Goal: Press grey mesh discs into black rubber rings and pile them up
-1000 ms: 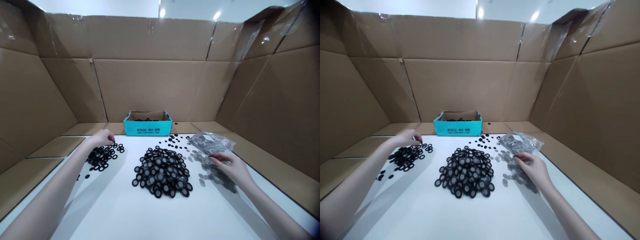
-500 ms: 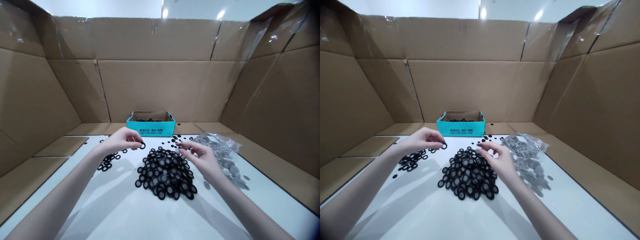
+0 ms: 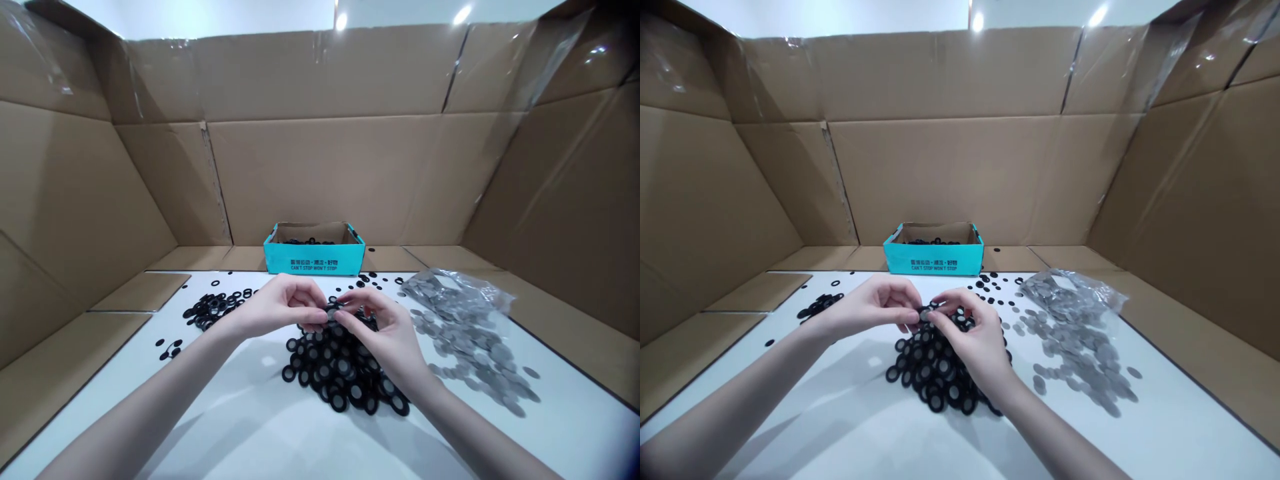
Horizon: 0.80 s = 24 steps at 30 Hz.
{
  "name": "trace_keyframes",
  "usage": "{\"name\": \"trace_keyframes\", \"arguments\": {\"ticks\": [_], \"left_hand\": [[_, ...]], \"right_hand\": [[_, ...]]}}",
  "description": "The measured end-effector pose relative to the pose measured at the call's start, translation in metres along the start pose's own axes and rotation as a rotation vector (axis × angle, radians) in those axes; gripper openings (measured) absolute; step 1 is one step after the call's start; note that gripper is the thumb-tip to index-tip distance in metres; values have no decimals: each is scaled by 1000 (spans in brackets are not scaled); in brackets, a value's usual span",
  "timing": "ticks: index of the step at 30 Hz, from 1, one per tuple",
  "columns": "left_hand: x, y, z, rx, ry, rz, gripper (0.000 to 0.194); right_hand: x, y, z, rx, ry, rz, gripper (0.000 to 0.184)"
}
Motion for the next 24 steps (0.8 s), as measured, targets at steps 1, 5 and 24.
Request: {"name": "trace_keyframes", "arguments": {"ticks": [1, 5, 24], "left_hand": [[1, -1, 1, -2, 10, -1, 17], [4, -4, 3, 2, 48, -1, 18], [20, -4, -1, 47, -216, -39, 13]], "right_hand": [[0, 0, -1, -6, -2, -6, 11], [2, 0, -5, -61, 39, 15, 9], [4, 13, -1, -218, 196, 81, 12]]}}
Point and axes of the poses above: each hand's wrist, its own y-axis away from the middle knuckle, its own x-axis out of the palm, z = x × y, the point moved 4 cm from there along -y, towards the middle knuckle, and after that the axes turned 9 degrees about z, right-handed, at the moved point
